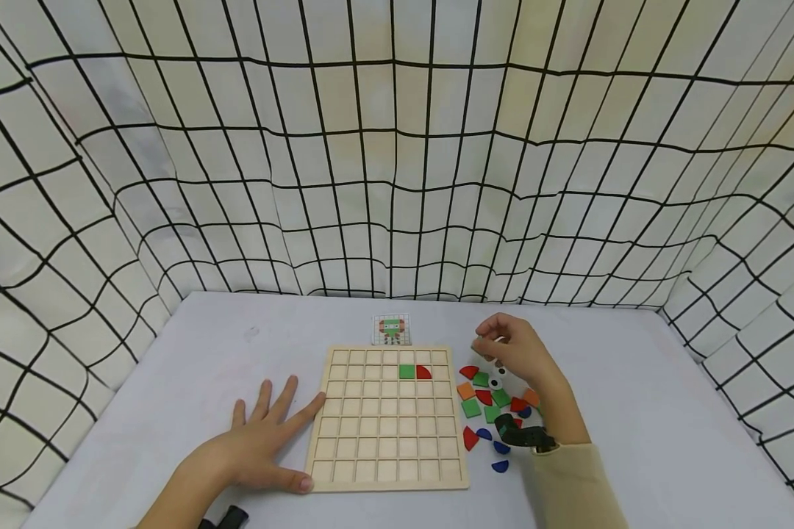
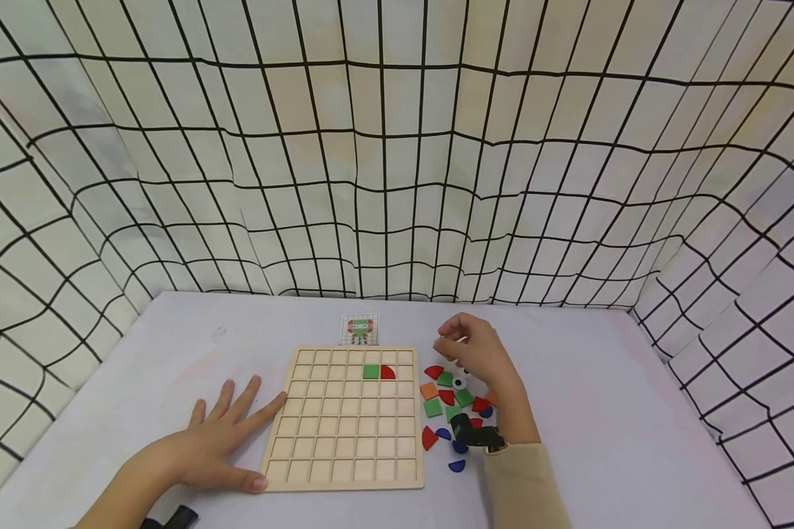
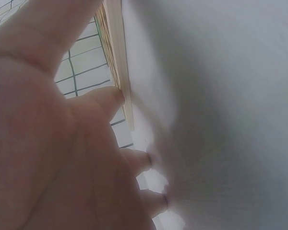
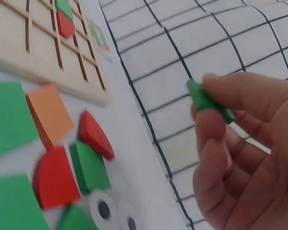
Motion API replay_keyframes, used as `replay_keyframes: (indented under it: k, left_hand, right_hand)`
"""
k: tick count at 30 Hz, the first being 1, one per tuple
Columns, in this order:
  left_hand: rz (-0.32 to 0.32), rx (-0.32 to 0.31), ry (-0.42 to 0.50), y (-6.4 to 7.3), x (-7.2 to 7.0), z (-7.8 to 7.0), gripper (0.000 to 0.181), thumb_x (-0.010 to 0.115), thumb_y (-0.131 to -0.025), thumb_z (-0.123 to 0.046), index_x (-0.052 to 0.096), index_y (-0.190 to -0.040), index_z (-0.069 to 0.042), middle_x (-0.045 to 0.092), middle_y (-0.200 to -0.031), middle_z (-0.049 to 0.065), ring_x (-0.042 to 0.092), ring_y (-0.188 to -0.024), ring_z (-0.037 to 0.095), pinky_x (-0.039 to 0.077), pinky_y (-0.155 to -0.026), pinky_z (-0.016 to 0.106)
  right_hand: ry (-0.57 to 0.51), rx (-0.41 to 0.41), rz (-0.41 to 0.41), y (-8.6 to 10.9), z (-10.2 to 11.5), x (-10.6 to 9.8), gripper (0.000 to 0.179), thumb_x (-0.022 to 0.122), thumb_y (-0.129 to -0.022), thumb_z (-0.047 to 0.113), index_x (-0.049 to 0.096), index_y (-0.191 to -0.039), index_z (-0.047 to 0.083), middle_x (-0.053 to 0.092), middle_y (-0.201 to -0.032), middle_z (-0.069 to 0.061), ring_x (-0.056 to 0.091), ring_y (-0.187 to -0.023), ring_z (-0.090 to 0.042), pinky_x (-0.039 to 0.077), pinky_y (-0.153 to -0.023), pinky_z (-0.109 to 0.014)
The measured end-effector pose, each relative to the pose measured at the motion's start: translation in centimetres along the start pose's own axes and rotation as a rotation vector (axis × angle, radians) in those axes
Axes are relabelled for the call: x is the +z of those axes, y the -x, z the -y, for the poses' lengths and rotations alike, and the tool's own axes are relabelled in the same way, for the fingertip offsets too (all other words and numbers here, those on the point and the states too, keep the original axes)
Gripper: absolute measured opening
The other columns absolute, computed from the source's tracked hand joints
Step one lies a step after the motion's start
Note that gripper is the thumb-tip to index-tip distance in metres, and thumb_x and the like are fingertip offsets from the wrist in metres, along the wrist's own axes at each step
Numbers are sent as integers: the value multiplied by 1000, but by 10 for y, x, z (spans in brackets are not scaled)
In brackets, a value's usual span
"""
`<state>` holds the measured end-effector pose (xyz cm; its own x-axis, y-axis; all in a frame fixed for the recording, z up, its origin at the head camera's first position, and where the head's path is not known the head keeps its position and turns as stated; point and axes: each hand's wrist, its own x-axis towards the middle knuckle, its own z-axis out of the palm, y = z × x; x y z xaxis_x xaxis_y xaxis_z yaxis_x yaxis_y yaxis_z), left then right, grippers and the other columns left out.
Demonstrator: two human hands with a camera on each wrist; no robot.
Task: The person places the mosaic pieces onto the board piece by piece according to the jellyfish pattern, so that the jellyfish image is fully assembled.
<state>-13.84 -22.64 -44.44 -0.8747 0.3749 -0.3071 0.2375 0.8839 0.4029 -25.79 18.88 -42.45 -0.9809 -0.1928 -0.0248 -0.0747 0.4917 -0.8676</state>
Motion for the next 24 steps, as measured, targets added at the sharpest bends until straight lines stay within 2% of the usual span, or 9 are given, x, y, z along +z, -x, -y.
replay_keyframes:
  k: [8,13,16,21,24]
  left_hand:
    - [-8,2,-36,0,1,0,117,70,-63,-79,23,-159,-33,-1,-165,27,-10,-144,62,-3,-99,85]
    - [-8,3,-34,-1,2,1,117,70,-63,-79,22,-159,-33,-1,-165,26,-10,-144,61,-4,-99,85]
    - [-4,3,-27,0,1,1,116,70,-64,-79,22,-159,-33,-2,-165,26,-11,-144,61,-4,-99,85]
    - [-1,1,-28,0,1,1,116,70,-64,-79,22,-159,-34,-2,-165,26,-11,-144,60,-4,-100,85]
    - [0,-4,-30,0,1,1,116,71,-64,-79,22,-159,-34,-2,-165,26,-11,-144,60,-4,-100,85]
  right_hand:
    - [-294,31,-64,-6,8,16,32,66,-97,22,59,-119,0,66,-99,-7,63,-86,-26,57,-77,-32]
    - [-449,30,-28,-7,14,24,35,64,-99,21,56,-124,-2,66,-101,-3,64,-86,-21,58,-79,-32]
    - [-496,30,3,-8,15,31,32,63,-99,19,57,-123,-1,65,-100,-2,63,-84,-19,58,-79,-31]
    - [-515,29,23,-10,15,43,22,62,-99,16,60,-117,3,65,-98,-1,63,-83,-19,58,-77,-30]
    - [-523,29,49,-10,16,49,24,63,-99,16,59,-118,2,65,-98,0,63,-84,-19,57,-77,-30]
